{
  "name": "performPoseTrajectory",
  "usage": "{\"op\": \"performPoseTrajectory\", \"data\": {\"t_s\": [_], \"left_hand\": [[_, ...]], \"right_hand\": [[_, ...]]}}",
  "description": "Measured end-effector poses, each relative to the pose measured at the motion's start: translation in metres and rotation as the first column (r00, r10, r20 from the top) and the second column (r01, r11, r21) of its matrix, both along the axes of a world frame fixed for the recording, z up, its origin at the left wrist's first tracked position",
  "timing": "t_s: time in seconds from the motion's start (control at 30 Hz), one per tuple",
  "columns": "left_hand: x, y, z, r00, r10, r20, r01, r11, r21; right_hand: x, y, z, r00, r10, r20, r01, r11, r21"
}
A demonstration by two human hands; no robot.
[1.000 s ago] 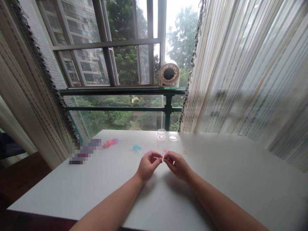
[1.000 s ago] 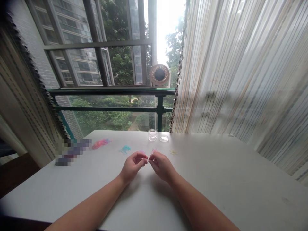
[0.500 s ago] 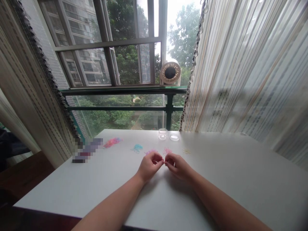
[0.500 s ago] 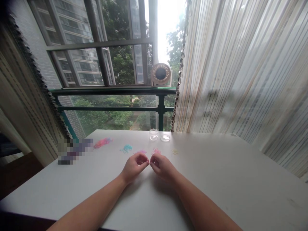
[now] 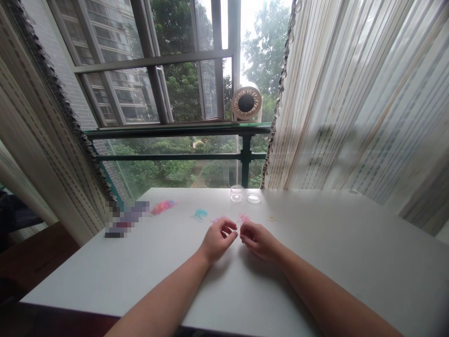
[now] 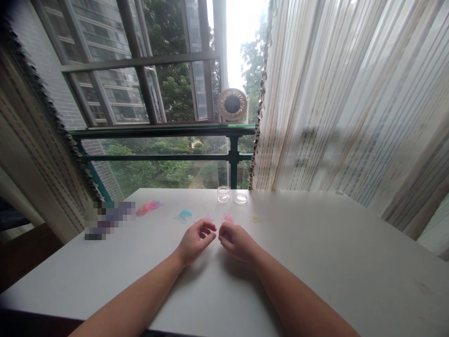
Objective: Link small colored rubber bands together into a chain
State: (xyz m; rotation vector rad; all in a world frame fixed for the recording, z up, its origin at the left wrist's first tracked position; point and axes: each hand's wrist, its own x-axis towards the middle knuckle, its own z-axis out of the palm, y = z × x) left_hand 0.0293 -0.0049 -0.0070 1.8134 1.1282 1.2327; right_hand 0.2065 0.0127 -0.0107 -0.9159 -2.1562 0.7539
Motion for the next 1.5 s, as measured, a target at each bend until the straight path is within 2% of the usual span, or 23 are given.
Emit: {"op": "performPoseTrajectory", "data": {"t_s": [0.2,0.57,1.5], "left_hand": [[0.0008,-0.0002,-0.0028,0.999,-0.027,-0.048,0.027,1.0,0.002],[-0.0005,-0.0026,0.0007,0.988,-0.057,-0.144,0.057,0.998,-0.005],[-0.0026,-0.0036,0.0058,0.983,-0.052,-0.178,0.061,0.997,0.045]], "right_hand": [[-0.0004,-0.0008,0.0019,1.0,0.011,0.014,-0.011,0.999,0.034],[-0.0003,-0.0004,-0.0002,1.0,0.028,0.004,-0.028,0.999,0.032],[0.0016,0.0013,-0.0002,1.0,-0.005,-0.006,0.005,1.0,0.023]]}}
